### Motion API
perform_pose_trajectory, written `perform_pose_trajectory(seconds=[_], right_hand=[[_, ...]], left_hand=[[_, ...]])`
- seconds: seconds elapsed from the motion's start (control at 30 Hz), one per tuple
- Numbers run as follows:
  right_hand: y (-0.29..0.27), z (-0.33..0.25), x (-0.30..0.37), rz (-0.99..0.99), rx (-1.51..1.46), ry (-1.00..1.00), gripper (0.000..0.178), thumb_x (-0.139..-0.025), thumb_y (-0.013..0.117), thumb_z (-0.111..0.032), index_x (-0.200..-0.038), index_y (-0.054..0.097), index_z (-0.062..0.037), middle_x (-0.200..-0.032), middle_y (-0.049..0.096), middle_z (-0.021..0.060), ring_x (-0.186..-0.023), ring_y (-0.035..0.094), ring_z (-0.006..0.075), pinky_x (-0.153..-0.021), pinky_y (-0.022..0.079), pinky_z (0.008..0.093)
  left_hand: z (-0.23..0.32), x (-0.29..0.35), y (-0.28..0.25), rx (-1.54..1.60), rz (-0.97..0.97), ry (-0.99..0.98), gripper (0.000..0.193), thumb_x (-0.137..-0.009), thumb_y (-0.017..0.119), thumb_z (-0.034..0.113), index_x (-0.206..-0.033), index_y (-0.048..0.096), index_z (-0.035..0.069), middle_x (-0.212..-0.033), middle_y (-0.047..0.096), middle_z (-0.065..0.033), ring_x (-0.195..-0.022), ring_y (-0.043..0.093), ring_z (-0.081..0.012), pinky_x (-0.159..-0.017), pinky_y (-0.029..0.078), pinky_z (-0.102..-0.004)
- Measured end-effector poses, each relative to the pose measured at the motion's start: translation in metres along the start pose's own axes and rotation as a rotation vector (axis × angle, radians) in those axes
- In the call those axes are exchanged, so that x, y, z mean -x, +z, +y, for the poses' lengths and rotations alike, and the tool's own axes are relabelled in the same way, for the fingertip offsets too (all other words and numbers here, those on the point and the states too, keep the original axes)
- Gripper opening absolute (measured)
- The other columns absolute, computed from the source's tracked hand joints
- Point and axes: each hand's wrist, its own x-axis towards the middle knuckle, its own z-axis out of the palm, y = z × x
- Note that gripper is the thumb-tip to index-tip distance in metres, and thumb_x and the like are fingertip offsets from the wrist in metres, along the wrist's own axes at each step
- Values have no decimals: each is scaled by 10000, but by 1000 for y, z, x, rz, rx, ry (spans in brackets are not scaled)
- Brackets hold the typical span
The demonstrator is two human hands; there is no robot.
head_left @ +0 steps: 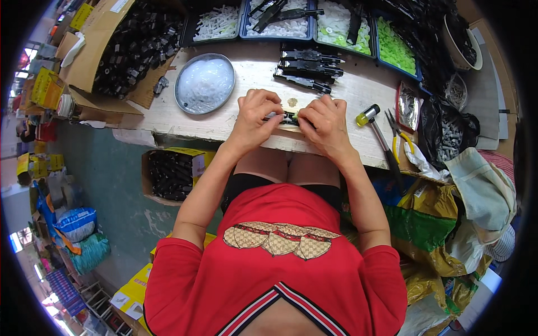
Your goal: Assemble plastic toy components at a factory workbench.
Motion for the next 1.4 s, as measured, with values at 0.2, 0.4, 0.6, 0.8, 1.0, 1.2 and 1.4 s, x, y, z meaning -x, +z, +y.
perform_pose_trajectory(seconds=[0.2,0.4,0.6,0.8,1.0,1.2,1.4], right_hand=[[-2,0,-9,-82,32,-67,37,-691,645,-116,-696,611,-103,-701,514,9,-780,477,188,-706,304,374],[-8,-1,-15,-203,32,-88,79,-691,649,-120,-759,619,-93,-729,519,17,-791,478,188,-733,305,361],[-7,2,-19,-228,2,-116,76,-678,649,-118,-735,605,-92,-717,515,16,-783,477,188,-731,306,361],[-7,1,-23,-296,-3,-103,41,-681,631,-123,-683,610,-88,-724,548,27,-805,500,200,-728,308,387],[-8,-2,-29,-382,-41,-60,35,-688,625,-122,-696,623,-88,-739,561,33,-826,502,207,-725,304,389],[-17,6,-22,-389,-3,-36,63,-693,648,-106,-753,629,-99,-752,541,16,-806,490,188,-722,301,354],[-62,45,6,-78,-15,197,49,-741,642,-151,-753,643,-104,-716,582,17,-745,531,206,-645,333,360]], left_hand=[[3,0,5,19,-25,-30,109,-689,663,97,-794,631,93,-957,571,-13,-940,486,-185,-806,303,-327],[1,0,9,12,-32,-13,104,-672,659,99,-772,631,96,-958,568,-12,-944,484,-188,-809,296,-333],[-2,1,12,37,-7,-14,87,-655,659,102,-732,621,98,-940,560,-13,-922,477,-185,-804,289,-339],[-4,1,15,56,4,-17,77,-650,653,95,-715,612,94,-936,559,-14,-925,476,-193,-811,292,-343],[-4,0,18,102,9,-41,73,-645,642,81,-710,610,91,-918,569,-8,-917,481,-194,-811,294,-341],[-3,-1,14,60,-52,-58,102,-661,666,102,-756,633,89,-938,583,2,-932,498,-181,-810,314,-330],[5,-2,16,19,-15,-77,120,-663,671,118,-780,655,97,-923,583,3,-908,502,-180,-819,301,-333]])
